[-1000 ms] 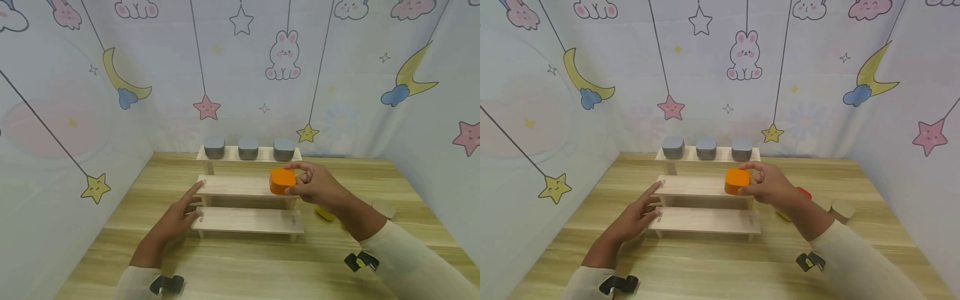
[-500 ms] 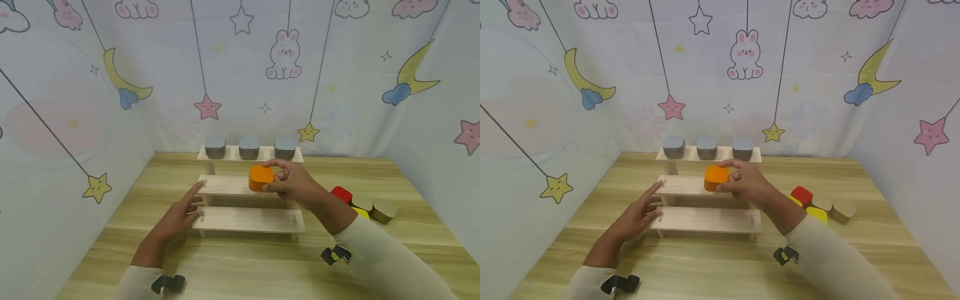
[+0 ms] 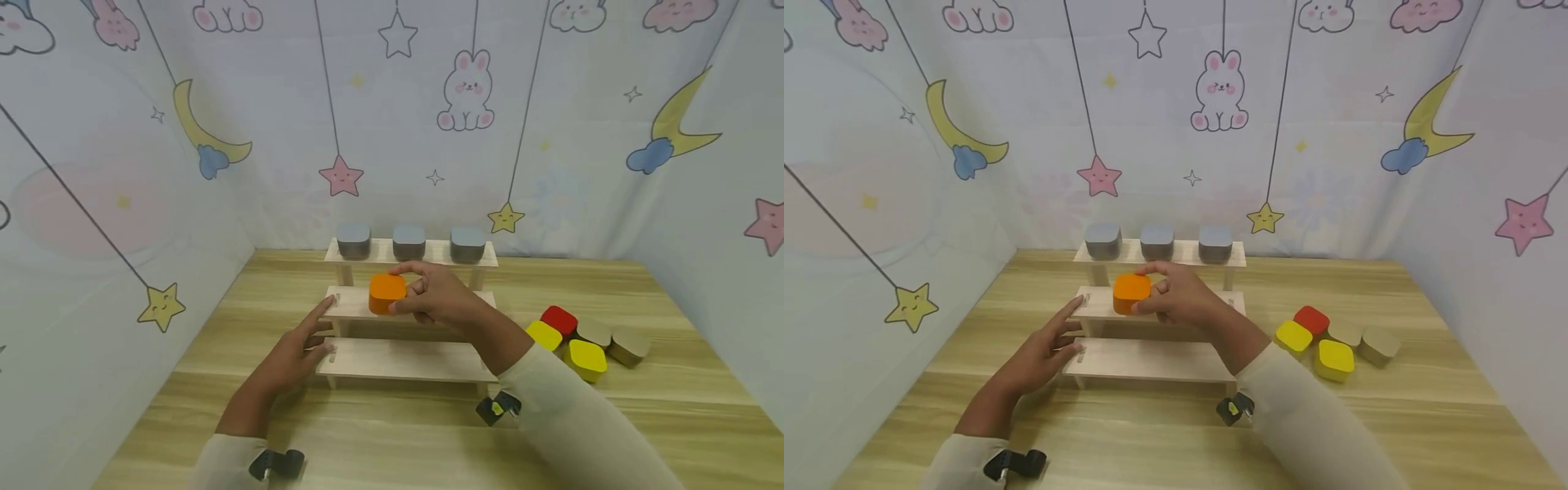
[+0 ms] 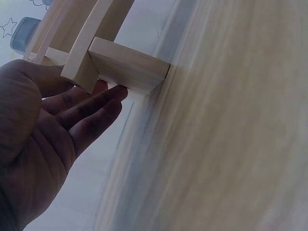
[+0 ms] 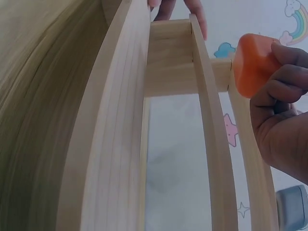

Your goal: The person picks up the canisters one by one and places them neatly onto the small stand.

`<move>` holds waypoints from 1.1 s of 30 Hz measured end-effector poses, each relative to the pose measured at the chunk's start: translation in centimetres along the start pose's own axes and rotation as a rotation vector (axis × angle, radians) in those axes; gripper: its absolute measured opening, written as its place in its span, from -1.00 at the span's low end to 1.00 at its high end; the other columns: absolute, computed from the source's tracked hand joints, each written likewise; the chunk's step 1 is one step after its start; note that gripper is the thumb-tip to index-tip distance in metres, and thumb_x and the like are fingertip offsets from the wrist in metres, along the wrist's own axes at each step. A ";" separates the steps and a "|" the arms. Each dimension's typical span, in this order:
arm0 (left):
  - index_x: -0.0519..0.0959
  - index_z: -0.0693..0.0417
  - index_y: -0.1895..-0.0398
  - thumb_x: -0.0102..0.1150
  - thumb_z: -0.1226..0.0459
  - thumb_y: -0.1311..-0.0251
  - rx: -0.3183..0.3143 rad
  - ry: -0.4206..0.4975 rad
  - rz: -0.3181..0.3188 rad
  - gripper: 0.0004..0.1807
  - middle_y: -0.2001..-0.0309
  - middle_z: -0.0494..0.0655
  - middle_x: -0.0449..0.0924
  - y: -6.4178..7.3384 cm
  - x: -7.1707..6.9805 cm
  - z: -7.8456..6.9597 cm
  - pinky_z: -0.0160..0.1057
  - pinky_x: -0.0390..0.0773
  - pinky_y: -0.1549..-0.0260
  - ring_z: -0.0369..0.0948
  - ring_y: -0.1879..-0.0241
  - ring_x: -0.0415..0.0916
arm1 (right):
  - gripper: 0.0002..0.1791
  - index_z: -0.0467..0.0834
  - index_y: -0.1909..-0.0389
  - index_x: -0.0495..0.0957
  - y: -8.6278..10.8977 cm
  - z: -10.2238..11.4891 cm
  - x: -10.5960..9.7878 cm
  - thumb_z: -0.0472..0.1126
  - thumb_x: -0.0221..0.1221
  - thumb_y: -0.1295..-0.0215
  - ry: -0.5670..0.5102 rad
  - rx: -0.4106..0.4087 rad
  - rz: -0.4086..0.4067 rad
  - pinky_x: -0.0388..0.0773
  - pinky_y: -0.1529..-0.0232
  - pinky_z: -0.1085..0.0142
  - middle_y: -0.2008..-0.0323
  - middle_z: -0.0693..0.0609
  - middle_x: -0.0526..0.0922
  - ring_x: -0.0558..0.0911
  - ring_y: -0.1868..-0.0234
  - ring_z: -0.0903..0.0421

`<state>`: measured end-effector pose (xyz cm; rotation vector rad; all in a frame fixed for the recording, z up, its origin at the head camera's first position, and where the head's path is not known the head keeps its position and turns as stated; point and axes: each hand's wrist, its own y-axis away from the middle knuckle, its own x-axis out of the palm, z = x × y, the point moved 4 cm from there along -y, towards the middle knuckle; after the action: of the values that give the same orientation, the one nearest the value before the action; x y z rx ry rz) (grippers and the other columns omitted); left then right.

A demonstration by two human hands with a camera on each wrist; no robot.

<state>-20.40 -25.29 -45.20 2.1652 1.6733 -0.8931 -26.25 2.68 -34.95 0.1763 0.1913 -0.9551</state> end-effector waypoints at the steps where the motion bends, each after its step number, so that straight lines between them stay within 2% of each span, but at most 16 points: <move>1: -0.10 -0.45 -0.83 0.21 0.43 -0.57 -0.004 -0.002 0.000 0.02 -0.55 0.45 0.38 0.0 0.0 0.0 0.23 0.71 -0.31 0.35 -0.38 0.61 | -0.25 -0.05 -0.51 0.46 -0.2 0.0 0.3 -0.33 0.47 -0.32 0.000 -0.001 -0.002 0.32 0.57 0.32 0.57 0.07 0.50 0.31 0.63 0.12; 8: -0.12 -0.51 -0.82 0.21 0.42 -0.57 -0.034 -0.007 0.008 0.04 -0.57 0.42 0.38 -0.1 0.0 0.0 0.24 0.69 -0.32 0.32 -0.38 0.62 | -0.28 -0.09 -0.50 0.46 -1.8 0.5 2.3 -0.36 0.45 -0.35 0.006 -0.013 -0.001 0.35 0.57 0.36 0.60 0.07 0.52 0.32 0.65 0.13; 13: -0.12 -0.51 -0.82 0.21 0.41 -0.57 -0.035 -0.015 0.004 0.03 -0.56 0.42 0.40 -0.1 -0.1 0.1 0.24 0.69 -0.32 0.31 -0.37 0.63 | -0.30 -0.06 -0.47 0.49 -2.8 0.5 3.2 -0.36 0.46 -0.33 -0.006 -0.014 -0.014 0.34 0.55 0.32 0.60 0.06 0.52 0.34 0.66 0.13; 19: -0.12 -0.52 -0.82 0.21 0.41 -0.58 -0.042 0.003 0.010 0.03 -0.58 0.41 0.37 -0.1 0.0 0.1 0.24 0.68 -0.33 0.31 -0.39 0.61 | -0.29 -0.04 -0.48 0.49 -3.7 0.1 4.0 -0.36 0.45 -0.34 -0.022 0.000 -0.011 0.37 0.54 0.32 0.54 0.03 0.59 0.36 0.65 0.13; 26: -0.13 -0.46 -0.83 0.20 0.41 -0.58 -0.020 0.007 0.014 0.02 -0.60 0.40 0.34 0.0 0.1 0.0 0.24 0.69 -0.32 0.32 -0.38 0.62 | -0.28 -0.04 -0.51 0.46 -4.3 -0.3 4.5 -0.38 0.43 -0.37 -0.045 0.044 0.007 0.39 0.59 0.38 0.46 0.00 0.67 0.36 0.67 0.14; 33: -0.12 -0.45 -0.83 0.21 0.41 -0.58 -0.004 0.005 0.008 0.02 -0.62 0.37 0.33 0.0 -0.1 0.0 0.26 0.68 -0.32 0.32 -0.37 0.63 | -0.28 -0.02 -0.50 0.46 -4.5 0.0 4.9 -0.37 0.45 -0.37 -0.026 0.044 0.000 0.38 0.59 0.38 0.45 -0.01 0.64 0.36 0.67 0.14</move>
<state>-20.46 -25.35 -45.16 2.1714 1.6667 -0.8815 -27.18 -3.68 -36.41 0.2040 0.1463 -0.9621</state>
